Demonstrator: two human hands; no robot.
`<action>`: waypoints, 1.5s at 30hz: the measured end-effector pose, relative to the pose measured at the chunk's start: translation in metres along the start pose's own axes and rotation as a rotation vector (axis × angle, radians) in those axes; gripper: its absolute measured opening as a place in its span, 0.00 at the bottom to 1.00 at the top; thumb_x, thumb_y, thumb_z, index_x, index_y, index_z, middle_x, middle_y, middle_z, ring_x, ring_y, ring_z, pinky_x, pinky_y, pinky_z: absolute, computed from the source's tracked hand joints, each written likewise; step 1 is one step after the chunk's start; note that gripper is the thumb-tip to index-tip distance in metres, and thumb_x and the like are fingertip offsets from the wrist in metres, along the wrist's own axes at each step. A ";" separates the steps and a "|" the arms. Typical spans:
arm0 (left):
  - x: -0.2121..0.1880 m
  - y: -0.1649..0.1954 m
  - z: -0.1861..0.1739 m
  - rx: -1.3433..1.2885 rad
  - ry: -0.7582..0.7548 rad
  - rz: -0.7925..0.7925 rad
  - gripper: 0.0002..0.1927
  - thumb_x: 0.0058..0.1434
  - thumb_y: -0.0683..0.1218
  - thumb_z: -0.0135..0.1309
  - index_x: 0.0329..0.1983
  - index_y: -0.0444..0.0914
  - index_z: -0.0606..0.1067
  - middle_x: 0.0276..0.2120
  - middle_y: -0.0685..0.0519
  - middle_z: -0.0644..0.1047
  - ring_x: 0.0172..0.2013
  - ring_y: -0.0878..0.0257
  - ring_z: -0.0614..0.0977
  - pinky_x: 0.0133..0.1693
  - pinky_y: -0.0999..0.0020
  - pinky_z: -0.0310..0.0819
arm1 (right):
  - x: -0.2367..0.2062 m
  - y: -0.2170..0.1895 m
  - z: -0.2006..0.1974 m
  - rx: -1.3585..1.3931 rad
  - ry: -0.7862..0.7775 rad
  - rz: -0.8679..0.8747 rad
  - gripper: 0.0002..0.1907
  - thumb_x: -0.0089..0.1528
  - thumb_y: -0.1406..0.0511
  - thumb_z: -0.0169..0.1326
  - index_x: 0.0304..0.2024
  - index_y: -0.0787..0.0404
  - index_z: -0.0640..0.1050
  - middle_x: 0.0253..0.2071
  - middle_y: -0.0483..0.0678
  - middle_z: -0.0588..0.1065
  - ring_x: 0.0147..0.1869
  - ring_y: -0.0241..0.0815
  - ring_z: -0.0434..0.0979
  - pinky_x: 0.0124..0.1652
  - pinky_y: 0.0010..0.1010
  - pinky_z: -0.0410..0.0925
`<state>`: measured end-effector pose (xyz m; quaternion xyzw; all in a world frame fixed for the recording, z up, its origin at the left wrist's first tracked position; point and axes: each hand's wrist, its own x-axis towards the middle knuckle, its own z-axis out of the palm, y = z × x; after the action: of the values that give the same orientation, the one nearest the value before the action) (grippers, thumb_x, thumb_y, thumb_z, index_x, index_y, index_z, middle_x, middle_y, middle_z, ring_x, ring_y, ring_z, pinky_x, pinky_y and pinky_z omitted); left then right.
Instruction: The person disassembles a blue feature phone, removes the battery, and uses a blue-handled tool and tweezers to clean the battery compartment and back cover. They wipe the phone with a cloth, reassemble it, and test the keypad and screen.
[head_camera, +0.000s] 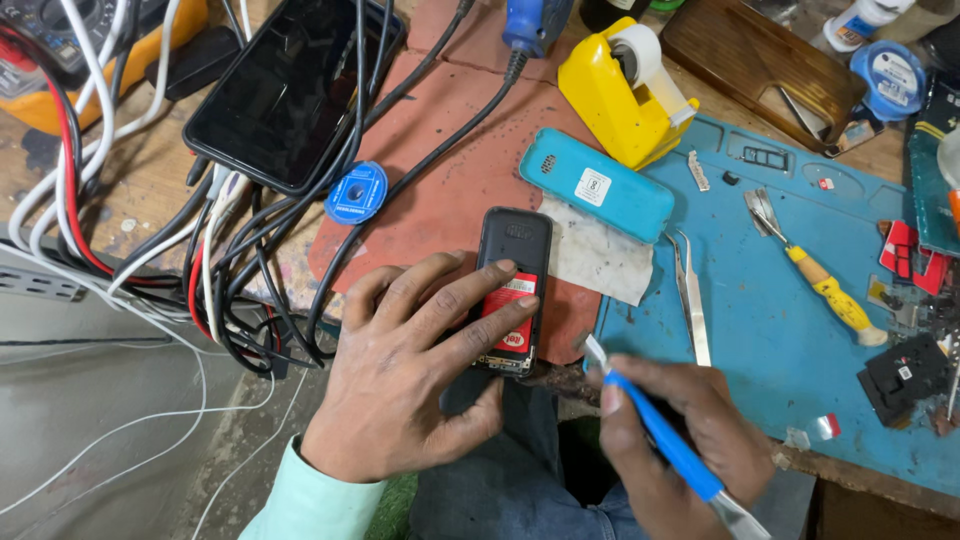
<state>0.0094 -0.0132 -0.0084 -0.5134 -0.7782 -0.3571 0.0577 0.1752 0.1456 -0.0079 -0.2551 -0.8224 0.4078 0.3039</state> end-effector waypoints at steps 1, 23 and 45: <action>-0.001 -0.002 -0.001 -0.013 -0.007 -0.002 0.33 0.49 0.53 0.62 0.62 0.48 0.76 0.64 0.55 0.73 0.63 0.51 0.72 0.62 0.50 0.57 | 0.001 0.001 -0.001 -0.005 -0.079 -0.144 0.13 0.56 0.68 0.63 0.43 0.63 0.82 0.36 0.47 0.83 0.37 0.34 0.82 0.42 0.27 0.73; 0.047 -0.014 -0.013 -0.100 -0.208 0.095 0.31 0.46 0.61 0.66 0.57 0.60 0.80 0.67 0.48 0.67 0.67 0.41 0.64 0.61 0.42 0.56 | 0.000 0.004 -0.002 -0.011 0.038 0.030 0.11 0.61 0.69 0.62 0.44 0.68 0.80 0.41 0.54 0.80 0.42 0.39 0.85 0.41 0.26 0.77; 0.044 -0.003 -0.018 0.035 -0.138 0.108 0.31 0.48 0.60 0.65 0.59 0.61 0.79 0.58 0.49 0.72 0.52 0.47 0.69 0.48 0.49 0.60 | -0.014 0.000 -0.002 0.118 0.017 -0.029 0.09 0.62 0.67 0.60 0.43 0.66 0.80 0.34 0.51 0.81 0.36 0.32 0.80 0.37 0.24 0.73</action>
<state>-0.0185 0.0082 0.0240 -0.5769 -0.7576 -0.3037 0.0323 0.1862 0.1372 -0.0107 -0.2284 -0.7979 0.4489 0.3313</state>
